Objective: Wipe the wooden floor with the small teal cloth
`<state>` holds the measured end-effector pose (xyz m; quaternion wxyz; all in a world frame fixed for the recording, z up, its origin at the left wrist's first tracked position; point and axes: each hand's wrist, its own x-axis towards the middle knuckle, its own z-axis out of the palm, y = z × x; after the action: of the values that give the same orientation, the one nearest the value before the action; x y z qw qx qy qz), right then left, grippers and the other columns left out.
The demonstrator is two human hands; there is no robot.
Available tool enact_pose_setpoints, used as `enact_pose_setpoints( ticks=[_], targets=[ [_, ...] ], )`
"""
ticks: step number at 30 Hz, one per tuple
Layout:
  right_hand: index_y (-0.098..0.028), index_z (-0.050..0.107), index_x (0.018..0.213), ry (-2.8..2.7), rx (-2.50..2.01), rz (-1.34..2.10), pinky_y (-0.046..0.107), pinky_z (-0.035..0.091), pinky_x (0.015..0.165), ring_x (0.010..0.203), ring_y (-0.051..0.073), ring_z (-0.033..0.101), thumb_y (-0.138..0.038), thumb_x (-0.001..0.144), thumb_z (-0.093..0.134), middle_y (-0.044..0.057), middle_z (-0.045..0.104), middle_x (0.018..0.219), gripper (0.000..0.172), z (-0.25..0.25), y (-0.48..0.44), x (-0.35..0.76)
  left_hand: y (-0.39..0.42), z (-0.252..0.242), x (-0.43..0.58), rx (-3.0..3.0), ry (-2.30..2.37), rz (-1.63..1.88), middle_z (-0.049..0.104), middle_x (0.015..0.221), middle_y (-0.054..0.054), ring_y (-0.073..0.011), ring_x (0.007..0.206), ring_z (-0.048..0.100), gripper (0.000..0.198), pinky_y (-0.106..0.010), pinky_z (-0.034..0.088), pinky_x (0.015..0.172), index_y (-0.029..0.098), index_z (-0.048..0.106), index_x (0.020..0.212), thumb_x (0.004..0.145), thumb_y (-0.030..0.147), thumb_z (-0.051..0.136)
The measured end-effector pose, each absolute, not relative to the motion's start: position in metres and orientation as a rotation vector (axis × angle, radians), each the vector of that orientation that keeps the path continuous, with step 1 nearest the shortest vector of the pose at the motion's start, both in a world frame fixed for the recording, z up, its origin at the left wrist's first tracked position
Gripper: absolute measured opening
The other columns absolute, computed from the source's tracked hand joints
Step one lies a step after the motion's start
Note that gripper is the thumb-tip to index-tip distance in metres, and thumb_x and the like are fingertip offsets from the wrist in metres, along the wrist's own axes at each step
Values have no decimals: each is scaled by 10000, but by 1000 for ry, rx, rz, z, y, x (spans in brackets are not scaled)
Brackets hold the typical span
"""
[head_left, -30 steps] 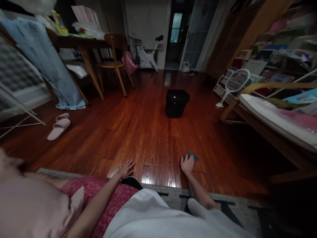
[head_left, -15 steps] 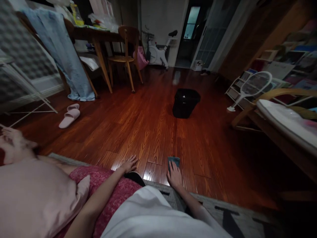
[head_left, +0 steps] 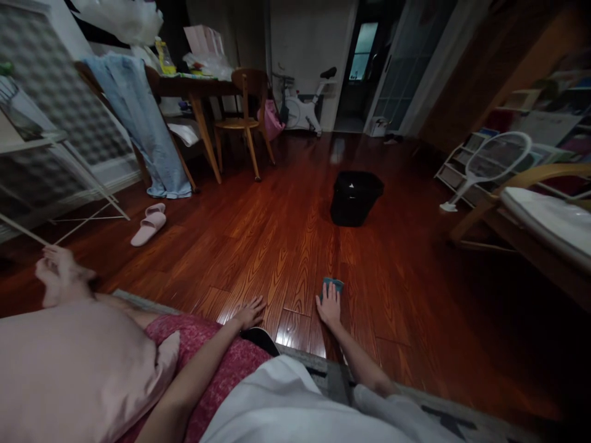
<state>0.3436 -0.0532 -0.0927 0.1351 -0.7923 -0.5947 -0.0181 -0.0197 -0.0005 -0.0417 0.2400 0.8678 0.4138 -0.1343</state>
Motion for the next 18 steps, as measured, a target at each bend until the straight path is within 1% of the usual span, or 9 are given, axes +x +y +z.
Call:
enact_pose_setpoints(
  ticks=[5, 8, 10, 13, 15, 18],
  targets=[
    [-164, 267, 1595, -2078, -2020, -71, 467, 158, 1238, 1545, 234, 176, -444, 1014, 273, 111, 227, 1670, 645, -102, -102, 312, -1, -46, -21, 2377, 1125, -317, 134, 1684, -118, -371, 1525, 157, 669, -645, 231, 1162, 276, 267, 1601, 992, 437, 490],
    [-189, 282, 1592, -2155, -1953, -49, 459, 161, 1241, 1547, 231, 166, -458, 1021, 278, 91, 233, 1671, 631, -103, -133, 299, -3, -44, -21, 2365, 1135, -316, 144, 1683, -119, -376, 1525, 152, 655, -643, 226, 1165, 278, 289, 1595, 995, 438, 496],
    [-193, 282, 1592, -2152, -1963, -25, 464, 157, 1242, 1549, 231, 157, -447, 1024, 272, 88, 232, 1671, 622, -101, -139, 294, -3, -43, -22, 2362, 1132, -310, 139, 1684, -119, -368, 1528, 148, 651, -623, 215, 1178, 280, 290, 1595, 999, 438, 499],
    [-172, 284, 1590, -2116, -2012, 15, 463, 138, 1244, 1551, 230, 149, -432, 1023, 262, 102, 235, 1668, 624, -92, -119, 292, -4, -41, -22, 2362, 1116, -305, 128, 1688, -116, -352, 1532, 141, 655, -600, 202, 1192, 285, 290, 1594, 998, 444, 512],
    [-148, 281, 1589, -2072, -2078, 47, 459, 122, 1245, 1549, 231, 156, -423, 1020, 258, 119, 239, 1665, 633, -85, -91, 292, -4, -40, -22, 2360, 1124, -311, 133, 1688, -112, -354, 1531, 142, 663, -620, 205, 1184, 295, 287, 1593, 991, 444, 521],
    [-128, 235, 1599, -1956, -2226, 99, 458, 90, 1246, 1548, 234, 157, -404, 1013, 255, 134, 209, 1669, 648, -75, -46, 292, -5, -37, -20, 2353, 1143, -335, 137, 1685, -119, -370, 1528, 146, 685, -660, 198, 1167, 289, 265, 1600, 981, 419, 528]
  ],
)
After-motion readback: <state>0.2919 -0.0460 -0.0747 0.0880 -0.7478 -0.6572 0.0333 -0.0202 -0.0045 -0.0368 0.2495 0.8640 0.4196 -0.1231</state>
